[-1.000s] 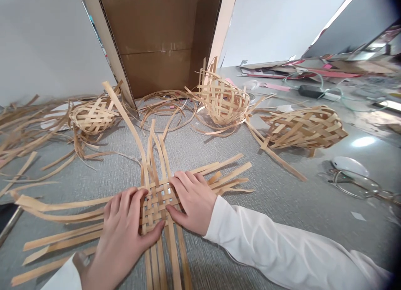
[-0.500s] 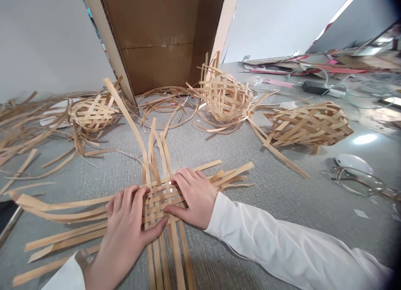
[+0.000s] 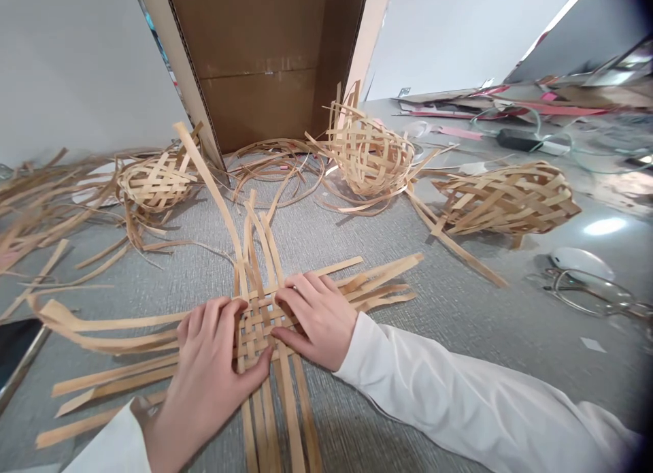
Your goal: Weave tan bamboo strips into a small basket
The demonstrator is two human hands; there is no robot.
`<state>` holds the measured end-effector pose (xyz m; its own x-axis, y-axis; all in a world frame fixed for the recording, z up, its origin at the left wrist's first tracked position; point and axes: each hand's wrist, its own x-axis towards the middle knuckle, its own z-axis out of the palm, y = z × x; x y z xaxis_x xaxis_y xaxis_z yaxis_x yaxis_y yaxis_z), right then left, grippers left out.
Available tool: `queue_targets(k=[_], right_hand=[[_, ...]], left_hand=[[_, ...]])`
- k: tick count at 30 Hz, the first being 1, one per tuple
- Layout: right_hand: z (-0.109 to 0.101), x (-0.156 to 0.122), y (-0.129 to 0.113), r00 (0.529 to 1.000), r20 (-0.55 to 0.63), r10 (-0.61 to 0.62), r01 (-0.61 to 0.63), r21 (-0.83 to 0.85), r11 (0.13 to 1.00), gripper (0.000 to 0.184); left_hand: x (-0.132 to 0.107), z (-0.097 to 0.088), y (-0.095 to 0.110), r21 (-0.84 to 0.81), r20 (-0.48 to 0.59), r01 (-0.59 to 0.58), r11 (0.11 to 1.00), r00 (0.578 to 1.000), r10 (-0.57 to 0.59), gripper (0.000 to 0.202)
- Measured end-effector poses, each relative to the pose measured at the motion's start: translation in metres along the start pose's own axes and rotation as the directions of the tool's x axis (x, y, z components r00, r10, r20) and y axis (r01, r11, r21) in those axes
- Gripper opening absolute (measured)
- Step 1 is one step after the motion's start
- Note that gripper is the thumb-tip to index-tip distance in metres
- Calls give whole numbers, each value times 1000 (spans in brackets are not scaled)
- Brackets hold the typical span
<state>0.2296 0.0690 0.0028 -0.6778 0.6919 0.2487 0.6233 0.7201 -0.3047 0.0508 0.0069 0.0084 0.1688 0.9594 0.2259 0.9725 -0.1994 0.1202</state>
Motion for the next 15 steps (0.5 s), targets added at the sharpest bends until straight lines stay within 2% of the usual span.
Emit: queue_targets(k=[4, 8, 15], right_hand=[[-3, 3, -1, 996, 82, -19, 15, 48, 999, 34], [-8, 7, -6, 991, 135, 19, -25, 42, 999, 32], [-5, 8, -11, 993, 100, 62, -73, 105, 992, 28]], left_hand=[[4, -1, 7, 60, -3, -5, 998, 1000, 5, 36], [7, 2, 10, 144, -13, -34, 989, 999, 37, 34], [7, 6, 6, 135, -14, -68, 989, 997, 70, 38]])
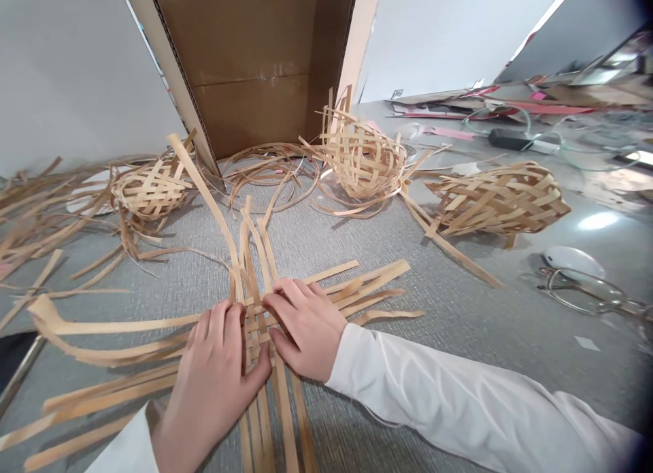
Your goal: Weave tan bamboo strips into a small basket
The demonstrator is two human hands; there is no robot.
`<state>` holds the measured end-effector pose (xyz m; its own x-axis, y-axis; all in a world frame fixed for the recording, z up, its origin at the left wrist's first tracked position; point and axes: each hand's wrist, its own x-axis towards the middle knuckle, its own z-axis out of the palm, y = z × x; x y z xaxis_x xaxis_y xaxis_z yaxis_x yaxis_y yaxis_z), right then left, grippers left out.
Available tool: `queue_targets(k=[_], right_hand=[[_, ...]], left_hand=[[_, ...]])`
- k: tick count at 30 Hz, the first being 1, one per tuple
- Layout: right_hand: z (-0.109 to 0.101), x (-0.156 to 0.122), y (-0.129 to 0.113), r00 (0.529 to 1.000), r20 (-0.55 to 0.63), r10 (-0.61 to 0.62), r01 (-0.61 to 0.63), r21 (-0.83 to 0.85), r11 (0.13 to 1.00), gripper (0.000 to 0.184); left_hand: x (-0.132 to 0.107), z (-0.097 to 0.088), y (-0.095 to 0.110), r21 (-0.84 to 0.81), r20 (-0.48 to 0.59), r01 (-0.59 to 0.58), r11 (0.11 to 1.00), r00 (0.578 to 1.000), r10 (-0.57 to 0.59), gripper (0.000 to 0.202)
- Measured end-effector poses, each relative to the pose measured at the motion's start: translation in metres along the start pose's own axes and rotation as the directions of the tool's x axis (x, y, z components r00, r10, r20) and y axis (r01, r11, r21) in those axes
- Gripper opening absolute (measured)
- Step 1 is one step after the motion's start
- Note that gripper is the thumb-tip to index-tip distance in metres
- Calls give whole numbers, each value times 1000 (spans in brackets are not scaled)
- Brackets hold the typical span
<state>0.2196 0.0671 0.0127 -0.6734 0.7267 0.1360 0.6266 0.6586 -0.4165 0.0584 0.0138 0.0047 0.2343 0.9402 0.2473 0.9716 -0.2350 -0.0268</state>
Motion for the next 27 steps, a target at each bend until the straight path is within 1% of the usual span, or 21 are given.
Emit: queue_targets(k=[4, 8, 15, 20, 27], right_hand=[[2, 0, 2, 1000, -2, -18, 18, -14, 1000, 29], [1, 1, 3, 1000, 24, -15, 15, 13, 1000, 30], [-1, 2, 3, 999, 42, -2, 0, 41, 999, 30], [-2, 6, 4, 996, 81, 37, -44, 79, 996, 32], [0, 7, 4, 997, 59, 48, -55, 113, 992, 32]], left_hand=[[1, 1, -1, 16, 12, 26, 1000, 1000, -27, 40], [1, 2, -1, 0, 11, 29, 1000, 1000, -29, 39], [1, 2, -3, -52, -23, 28, 998, 999, -29, 38], [3, 1, -3, -84, -5, 32, 996, 999, -33, 35], [5, 0, -3, -102, 19, 54, 993, 998, -52, 31]])
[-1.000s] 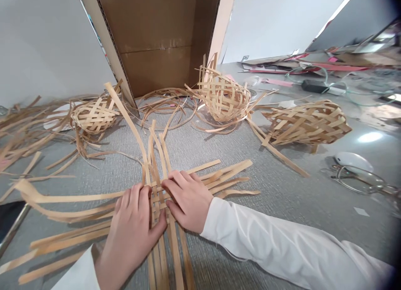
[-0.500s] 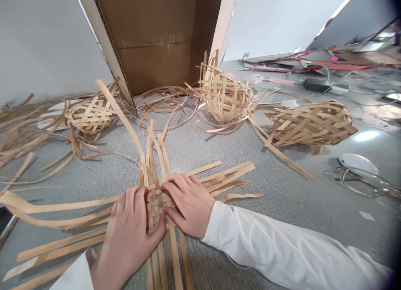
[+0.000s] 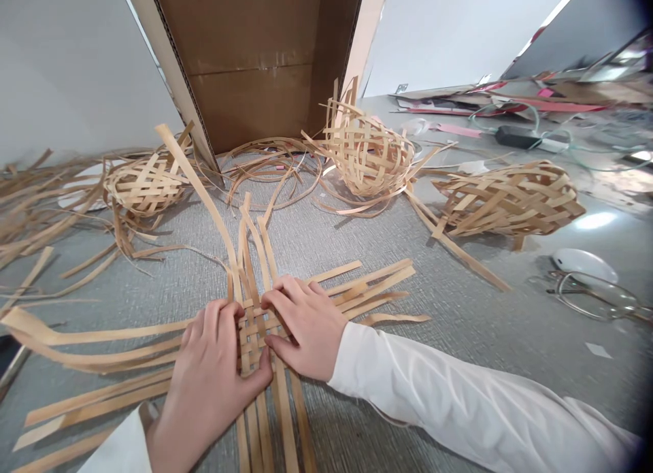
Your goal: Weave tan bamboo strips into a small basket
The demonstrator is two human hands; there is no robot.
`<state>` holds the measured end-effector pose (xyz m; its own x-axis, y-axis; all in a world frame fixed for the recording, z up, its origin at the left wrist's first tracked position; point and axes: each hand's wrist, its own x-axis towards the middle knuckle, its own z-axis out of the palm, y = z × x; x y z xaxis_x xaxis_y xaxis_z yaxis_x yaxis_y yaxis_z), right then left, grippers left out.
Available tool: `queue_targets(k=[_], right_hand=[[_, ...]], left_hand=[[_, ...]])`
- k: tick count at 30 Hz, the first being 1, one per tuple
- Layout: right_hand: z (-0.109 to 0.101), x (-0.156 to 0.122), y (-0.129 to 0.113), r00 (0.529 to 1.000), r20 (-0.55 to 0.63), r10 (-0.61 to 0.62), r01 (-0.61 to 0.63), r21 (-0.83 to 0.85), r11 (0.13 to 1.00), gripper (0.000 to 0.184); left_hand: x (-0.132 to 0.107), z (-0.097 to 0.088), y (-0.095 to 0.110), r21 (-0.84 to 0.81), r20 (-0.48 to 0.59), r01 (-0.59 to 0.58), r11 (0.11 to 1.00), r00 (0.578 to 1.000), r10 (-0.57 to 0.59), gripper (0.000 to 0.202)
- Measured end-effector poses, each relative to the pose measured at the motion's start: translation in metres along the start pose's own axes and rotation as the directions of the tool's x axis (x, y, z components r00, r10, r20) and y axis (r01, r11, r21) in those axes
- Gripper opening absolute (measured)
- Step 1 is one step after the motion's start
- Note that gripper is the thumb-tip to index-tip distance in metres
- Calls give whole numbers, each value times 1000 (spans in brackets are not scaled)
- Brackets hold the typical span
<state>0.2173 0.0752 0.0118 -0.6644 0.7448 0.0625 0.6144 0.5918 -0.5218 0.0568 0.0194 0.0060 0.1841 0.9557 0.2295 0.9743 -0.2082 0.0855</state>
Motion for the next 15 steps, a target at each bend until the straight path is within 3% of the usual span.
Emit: queue_targets(k=[15], right_hand=[[2, 3, 1, 1000, 11, 24, -24, 31, 999, 28]], left_hand=[[1, 1, 2, 13, 23, 15, 1000, 1000, -15, 29]])
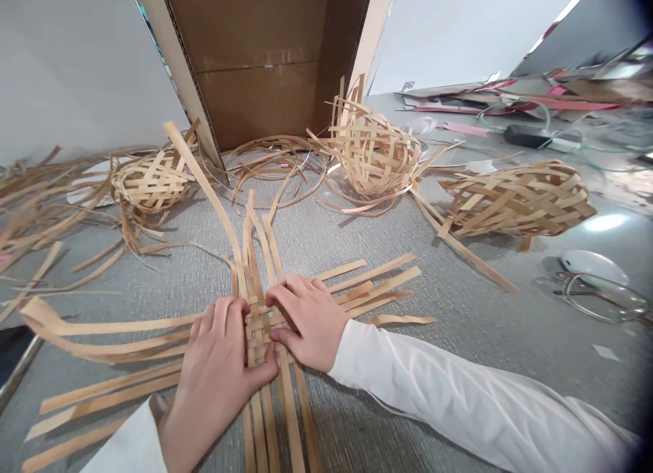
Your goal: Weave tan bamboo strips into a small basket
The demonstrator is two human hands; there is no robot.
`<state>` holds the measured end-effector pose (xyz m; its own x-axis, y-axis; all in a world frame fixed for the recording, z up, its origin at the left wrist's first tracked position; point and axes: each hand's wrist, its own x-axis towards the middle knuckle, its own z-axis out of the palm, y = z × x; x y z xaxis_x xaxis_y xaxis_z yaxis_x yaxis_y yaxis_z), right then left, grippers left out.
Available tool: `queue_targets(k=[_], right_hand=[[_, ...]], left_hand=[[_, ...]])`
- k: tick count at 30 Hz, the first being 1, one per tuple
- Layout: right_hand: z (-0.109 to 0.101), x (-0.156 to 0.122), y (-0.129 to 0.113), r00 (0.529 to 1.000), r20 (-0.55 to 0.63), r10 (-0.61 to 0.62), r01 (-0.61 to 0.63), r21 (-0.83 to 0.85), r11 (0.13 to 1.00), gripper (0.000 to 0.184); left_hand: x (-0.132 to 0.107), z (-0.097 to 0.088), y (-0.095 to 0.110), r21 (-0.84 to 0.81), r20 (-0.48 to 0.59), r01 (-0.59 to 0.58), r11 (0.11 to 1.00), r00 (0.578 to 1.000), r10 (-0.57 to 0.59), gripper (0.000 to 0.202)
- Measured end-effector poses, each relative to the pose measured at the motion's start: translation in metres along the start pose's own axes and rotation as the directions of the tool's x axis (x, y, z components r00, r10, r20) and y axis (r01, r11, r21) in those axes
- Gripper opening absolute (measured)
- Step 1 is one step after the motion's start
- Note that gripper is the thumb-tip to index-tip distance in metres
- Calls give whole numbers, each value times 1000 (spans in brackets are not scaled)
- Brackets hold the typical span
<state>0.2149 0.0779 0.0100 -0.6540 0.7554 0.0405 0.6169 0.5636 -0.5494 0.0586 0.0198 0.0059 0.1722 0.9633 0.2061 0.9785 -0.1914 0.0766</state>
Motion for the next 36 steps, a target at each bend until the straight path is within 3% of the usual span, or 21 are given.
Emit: queue_targets(k=[6, 12, 15, 22, 36], right_hand=[[3, -3, 1, 999, -37, -32, 32, 6, 999, 26], [7, -12, 0, 972, -221, -82, 77, -31, 997, 44], [8, -12, -1, 965, -258, -43, 19, -94, 995, 41], [7, -11, -3, 979, -206, -9, -29, -183, 983, 32], [4, -8, -5, 988, -146, 41, -62, -143, 988, 26]], left_hand=[[-1, -1, 2, 22, -8, -12, 1000, 1000, 12, 27], [-4, -1, 2, 13, -78, -19, 1000, 997, 20, 38], [-4, 0, 0, -1, -62, -42, 999, 997, 42, 45], [-4, 1, -2, 20, -30, -33, 999, 999, 34, 49], [-2, 6, -3, -25, -13, -33, 999, 999, 33, 44]])
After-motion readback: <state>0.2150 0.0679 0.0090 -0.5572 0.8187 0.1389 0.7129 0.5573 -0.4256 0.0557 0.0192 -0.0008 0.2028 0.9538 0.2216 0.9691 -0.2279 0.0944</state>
